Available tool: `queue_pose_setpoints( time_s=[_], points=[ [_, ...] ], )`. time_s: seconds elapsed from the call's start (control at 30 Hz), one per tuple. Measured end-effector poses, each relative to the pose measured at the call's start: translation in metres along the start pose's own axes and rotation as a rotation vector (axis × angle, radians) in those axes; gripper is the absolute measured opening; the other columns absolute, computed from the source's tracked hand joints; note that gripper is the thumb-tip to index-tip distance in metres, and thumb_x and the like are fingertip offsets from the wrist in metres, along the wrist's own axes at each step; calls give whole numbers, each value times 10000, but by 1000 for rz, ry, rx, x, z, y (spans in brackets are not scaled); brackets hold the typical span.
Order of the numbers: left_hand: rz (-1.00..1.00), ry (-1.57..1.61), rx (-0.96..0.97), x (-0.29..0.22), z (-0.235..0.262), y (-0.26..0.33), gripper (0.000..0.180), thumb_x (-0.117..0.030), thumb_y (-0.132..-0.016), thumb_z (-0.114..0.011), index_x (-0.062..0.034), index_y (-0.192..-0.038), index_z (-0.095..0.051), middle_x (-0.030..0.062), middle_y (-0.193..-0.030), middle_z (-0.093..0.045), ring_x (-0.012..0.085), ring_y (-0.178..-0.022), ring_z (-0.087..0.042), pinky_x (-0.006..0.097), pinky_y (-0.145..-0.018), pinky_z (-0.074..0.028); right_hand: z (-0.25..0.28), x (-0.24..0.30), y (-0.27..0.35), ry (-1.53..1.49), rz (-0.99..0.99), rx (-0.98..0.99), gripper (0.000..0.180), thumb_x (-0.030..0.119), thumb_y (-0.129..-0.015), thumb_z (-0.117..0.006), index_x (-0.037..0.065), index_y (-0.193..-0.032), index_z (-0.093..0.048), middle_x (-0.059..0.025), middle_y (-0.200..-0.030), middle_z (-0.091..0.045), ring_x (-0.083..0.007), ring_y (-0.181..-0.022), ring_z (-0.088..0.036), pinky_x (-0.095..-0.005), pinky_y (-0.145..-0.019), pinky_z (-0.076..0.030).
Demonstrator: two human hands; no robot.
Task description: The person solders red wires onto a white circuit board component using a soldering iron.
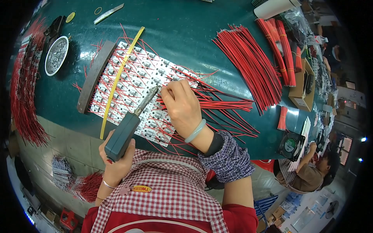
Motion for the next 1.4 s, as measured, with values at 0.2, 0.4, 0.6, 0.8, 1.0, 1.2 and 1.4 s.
queue_pose_setpoints(
  time_s=[0.2, 0.4, 0.6, 0.8, 1.0, 1.2, 1.4],
  points=[
    [31, 18, -16, 0, -1, 0, 200, 84, -757, -715, 63, -943, -645, 133, -857, -660, 208, -703, -665, 291, -654, -514, -2, 3, 2, 50, 3, -10, 256, -34, -748, -661, -62, -1003, -662, -124, -975, -577, -279, -897, -567, -356, -697, -522],
    [-61, -21, -80, -4, 2, 5, 167, 94, -771, -710, 68, -921, -641, 117, -828, -642, 184, -658, -637, 291, -599, -495, -1, 5, 1, 27, -24, -42, 383, -122, -649, -651, -49, -1022, -694, -131, -947, -571, -290, -860, -574, -368, -684, -526],
    [10, 1, -44, -5, 4, 5, 224, 76, -779, -718, 78, -992, -650, 115, -864, -679, 151, -692, -658, 271, -628, -520, 4, 2, 1, 58, -43, -17, 402, -132, -641, -644, -39, -1028, -703, -127, -953, -578, -294, -867, -580, -362, -697, -528],
    [4, 19, -76, -1, 9, 8, 241, 54, -799, -730, 81, -1026, -652, 105, -868, -690, 128, -705, -652, 258, -636, -523, 40, -6, -5, 34, -81, -49, 469, -61, -748, -683, 46, -1205, -680, -106, -884, -612, -283, -785, -625, -384, -656, -517],
    [-62, -25, -105, 8, 13, 10, 228, 49, -814, -729, 80, -1029, -658, 104, -868, -687, 121, -707, -647, 256, -629, -521, 119, -8, -45, 494, -137, 8, 568, -54, -795, -668, 89, -1342, -614, -110, -849, -546, -290, -702, -614, -413, -595, -488],
    [-83, 68, -142, 4, 17, 14, 236, 53, -815, -720, 88, -1041, -658, 125, -874, -689, 146, -694, -659, 260, -628, -522, 74, -39, -74, 1127, -14, 353, 437, 135, -882, -604, 59, -1313, -620, -46, -1028, -534, -193, -840, -570, -304, -607, -513],
    [-88, 125, -147, 4, 21, 16, 230, 44, -818, -725, 81, -1035, -657, 118, -852, -686, 142, -687, -662, 264, -617, -523, 4, -66, -62, 1202, -62, 810, 237, 154, -862, -648, 57, -1067, -717, -39, -1065, -513, -215, -1007, -509, -327, -640, -493]
  ],
)
Point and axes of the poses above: each hand's wrist, its own y-axis away from the middle knuckle, its own z-axis out of the back of the hand, x = y × z, the point moved 3 cm from there along -y, towards the middle knuckle
